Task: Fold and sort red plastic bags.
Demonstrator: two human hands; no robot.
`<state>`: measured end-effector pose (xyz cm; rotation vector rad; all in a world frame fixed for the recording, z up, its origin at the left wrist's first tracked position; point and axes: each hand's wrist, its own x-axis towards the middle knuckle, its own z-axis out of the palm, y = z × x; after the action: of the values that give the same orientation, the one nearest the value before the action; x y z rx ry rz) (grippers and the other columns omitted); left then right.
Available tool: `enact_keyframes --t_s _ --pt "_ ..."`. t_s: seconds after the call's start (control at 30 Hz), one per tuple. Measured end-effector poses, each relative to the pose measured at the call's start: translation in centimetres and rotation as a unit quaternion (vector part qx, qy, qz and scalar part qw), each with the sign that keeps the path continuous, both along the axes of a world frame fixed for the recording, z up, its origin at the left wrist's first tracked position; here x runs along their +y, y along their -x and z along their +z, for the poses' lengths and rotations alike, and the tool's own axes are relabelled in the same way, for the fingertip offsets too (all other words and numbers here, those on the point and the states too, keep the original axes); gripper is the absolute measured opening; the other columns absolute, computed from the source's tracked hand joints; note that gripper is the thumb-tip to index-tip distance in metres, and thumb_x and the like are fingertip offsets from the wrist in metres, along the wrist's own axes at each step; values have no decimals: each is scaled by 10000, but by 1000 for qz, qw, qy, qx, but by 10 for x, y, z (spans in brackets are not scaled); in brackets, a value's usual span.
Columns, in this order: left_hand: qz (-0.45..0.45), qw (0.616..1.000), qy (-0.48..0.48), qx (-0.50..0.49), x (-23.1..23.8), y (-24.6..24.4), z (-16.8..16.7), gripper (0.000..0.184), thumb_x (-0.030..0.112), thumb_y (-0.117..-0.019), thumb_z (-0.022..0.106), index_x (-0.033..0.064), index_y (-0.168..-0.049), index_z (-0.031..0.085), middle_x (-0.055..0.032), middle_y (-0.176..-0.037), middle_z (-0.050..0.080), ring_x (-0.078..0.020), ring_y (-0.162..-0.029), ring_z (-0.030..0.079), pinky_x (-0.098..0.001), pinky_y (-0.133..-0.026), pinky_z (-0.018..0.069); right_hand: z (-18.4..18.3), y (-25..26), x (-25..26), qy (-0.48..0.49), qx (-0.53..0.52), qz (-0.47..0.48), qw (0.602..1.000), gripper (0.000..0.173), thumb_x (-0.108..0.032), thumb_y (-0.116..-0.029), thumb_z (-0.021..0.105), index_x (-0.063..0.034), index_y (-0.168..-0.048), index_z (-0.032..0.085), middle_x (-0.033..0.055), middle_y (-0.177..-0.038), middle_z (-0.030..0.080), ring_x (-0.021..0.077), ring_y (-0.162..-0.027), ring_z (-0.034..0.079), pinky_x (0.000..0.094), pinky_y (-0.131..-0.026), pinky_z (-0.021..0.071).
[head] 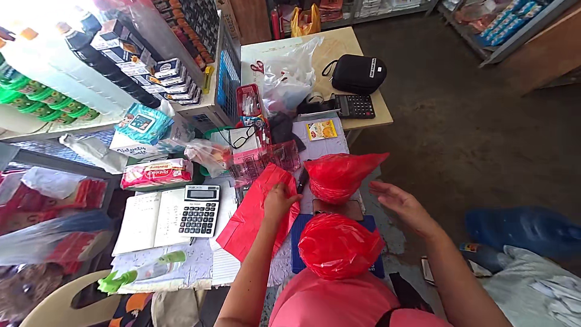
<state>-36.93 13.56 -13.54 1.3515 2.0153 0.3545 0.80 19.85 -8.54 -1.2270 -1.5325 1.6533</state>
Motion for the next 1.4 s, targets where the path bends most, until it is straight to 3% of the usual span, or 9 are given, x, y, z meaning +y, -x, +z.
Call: enact_keyframes --t_s 0.2,0.47,0.6,0.73,0.9,1.1,1.23,1.33,1.4 --pt "-31 995 85 28 2 -18 -3 421 376 -965 670 16 -1181 697 -224 -1258 646 -388 -1191 623 -595 -1003 496 21 10 -1 -38 -69 79 994 581 -360 -936 714 -38 -1402 585 121 -1427 603 217 -1259 626 362 -1054 532" --pt "65 985 -28 -160 -27 29 -5 249 281 -984 670 54 -1040 756 -74 -968 747 -173 -926 703 -436 -901 552 35 19 -3 -60 -114 121 984 580 -419 -966 674 -51 -1405 589 112 -1423 608 201 -1246 634 361 -1053 533" --pt "191 931 -119 -289 -39 42 4 248 249 -990 656 9 -1036 704 -47 -883 680 -102 -745 615 -303 -665 517 56 22 -3 -69 -117 153 979 534 -408 -975 664 -67 -1383 612 91 -1342 660 176 -1174 670 342 -1003 559" --pt "256 855 -308 -330 -37 31 62 196 158 -1034 563 0 -1084 669 -47 -956 689 -116 -877 658 -306 -783 562 86 32 -9 -73 43 131 988 306 -230 -1027 612 0 -1213 689 97 -1081 755 206 -968 739 360 -905 615" --pt "-25 813 -465 -350 -36 -22 151 126 209 -999 642 127 -1011 736 -21 -1243 650 -168 -1201 587 -373 -1018 514 101 82 -14 11 134 116 984 534 -363 -1124 300 8 -1162 682 86 -1021 757 190 -905 740 373 -852 619" --pt "-403 711 -331 -472 -23 -76 181 288 266 -1001 641 -3 -1030 740 -170 -1292 677 -226 -1265 614 -398 -1094 502 140 127 -24 185 256 100 943 597 -405 -1127 158 -14 -1378 533 114 -1198 711 163 -1121 677 336 -982 555" --pt "-342 728 -328 -495 -18 -46 163 514 617 -996 520 175 -1133 744 73 -1168 724 -27 -1125 644 -265 -984 535 134 119 -5 12 288 8 958 273 -11 -984 591 -8 -1254 625 63 -974 739 92 -815 708 253 -775 609" --pt "-173 770 -355 -501 0 -19 154 589 650 -1019 388 167 -1036 724 2 -1019 736 -143 -982 698 -347 -899 575 136 104 -5 -153 191 -30 969 356 -24 -924 723 -6 -1268 635 95 -1047 735 155 -919 722 324 -850 624" --pt "-75 795 -347 -492 13 -13 159 705 763 -942 387 159 -1178 662 -43 -1102 710 -198 -1004 694 -395 -894 582 134 98 -8 -289 65 -61 953 349 -123 -932 744 -51 -1262 657 50 -1073 723 128 -940 703 316 -854 613"
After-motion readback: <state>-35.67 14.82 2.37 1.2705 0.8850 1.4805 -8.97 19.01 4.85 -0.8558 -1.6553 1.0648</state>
